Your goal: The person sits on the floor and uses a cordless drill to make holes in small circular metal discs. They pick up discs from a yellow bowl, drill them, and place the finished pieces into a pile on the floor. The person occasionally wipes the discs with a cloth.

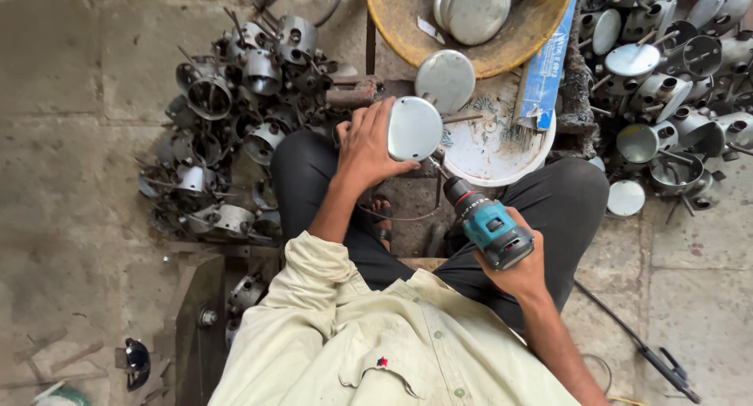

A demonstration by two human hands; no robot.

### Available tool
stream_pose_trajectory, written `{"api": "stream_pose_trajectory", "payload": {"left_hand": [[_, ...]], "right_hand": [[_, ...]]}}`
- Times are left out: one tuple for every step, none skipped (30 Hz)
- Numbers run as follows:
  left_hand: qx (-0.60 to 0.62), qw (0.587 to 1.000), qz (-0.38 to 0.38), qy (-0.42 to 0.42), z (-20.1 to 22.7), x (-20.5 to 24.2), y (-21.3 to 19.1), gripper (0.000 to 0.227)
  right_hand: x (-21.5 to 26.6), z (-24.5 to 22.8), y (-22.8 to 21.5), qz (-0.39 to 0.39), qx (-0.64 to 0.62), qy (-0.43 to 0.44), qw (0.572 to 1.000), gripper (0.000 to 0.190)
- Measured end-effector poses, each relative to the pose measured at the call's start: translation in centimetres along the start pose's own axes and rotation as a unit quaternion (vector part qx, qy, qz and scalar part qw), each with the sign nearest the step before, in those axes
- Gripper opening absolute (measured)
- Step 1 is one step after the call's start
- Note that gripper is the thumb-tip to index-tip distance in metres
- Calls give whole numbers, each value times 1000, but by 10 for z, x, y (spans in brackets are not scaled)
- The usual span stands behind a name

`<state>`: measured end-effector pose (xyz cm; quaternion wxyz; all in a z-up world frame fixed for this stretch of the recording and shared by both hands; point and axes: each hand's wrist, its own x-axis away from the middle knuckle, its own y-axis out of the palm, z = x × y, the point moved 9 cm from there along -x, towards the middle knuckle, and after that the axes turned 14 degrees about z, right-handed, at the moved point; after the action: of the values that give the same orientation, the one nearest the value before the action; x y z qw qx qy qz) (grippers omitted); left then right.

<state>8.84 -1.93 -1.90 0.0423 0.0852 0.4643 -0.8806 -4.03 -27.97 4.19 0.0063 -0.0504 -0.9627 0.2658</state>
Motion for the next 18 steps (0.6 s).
{"api": "stream_pose_trajectory", "payload": {"left_hand": [[1,1000,-2,11,2,-1,-2,128],[1,1000,-5,21,4,-1,-3,129],[2,999,-8,33,9,0,-4,130],[5,999,0,44,13,2,-6,129],[7,998,7,54,16,5,-9,128],[9,998,14,64,19,8,-11,126],[10,998,16,66,19,11,-12,126],[11,998,19,67,20,14,-13,126],[11,997,24,68,20,15,-14,125],[11,998,22,66,20,17,-14,125],[10,998,24,64,20,17,-15,126],[9,998,25,62,20,17,-15,126],[7,997,28,65,21,18,-16,126],[5,997,31,68,23,18,-16,126],[2,997,34,72,23,18,-17,126],[2,997,36,70,23,17,-17,126],[0,997,37,69,23,18,-17,126],[-1,997,38,69,23,19,-16,126]], "right_hand": [[-3,-3,1,-9,23,10,1000,57],[-5,-11,2,-15,25,0,1000,56],[-6,-17,2,-20,26,-9,999,54],[-8,-22,2,-25,28,-17,999,53],[-7,-26,3,-30,40,-24,998,54],[-8,-29,4,-34,53,-31,998,55],[-7,-32,5,-40,65,-37,996,56],[-5,-33,6,-45,64,-29,997,55],[-5,-33,7,-49,63,-23,997,55],[-3,-34,8,-53,62,-16,997,54],[-3,-36,8,-52,65,-18,996,54],[-3,-37,8,-52,69,-20,996,54],[-3,-39,7,-51,72,-24,996,54],[-3,-39,7,-51,79,-23,995,54],[-3,-38,8,-49,84,-22,995,54],[-3,-38,8,-48,90,-22,995,55],[-2,-38,8,-47,91,-24,994,55],[-2,-37,7,-47,93,-27,994,55]]}}
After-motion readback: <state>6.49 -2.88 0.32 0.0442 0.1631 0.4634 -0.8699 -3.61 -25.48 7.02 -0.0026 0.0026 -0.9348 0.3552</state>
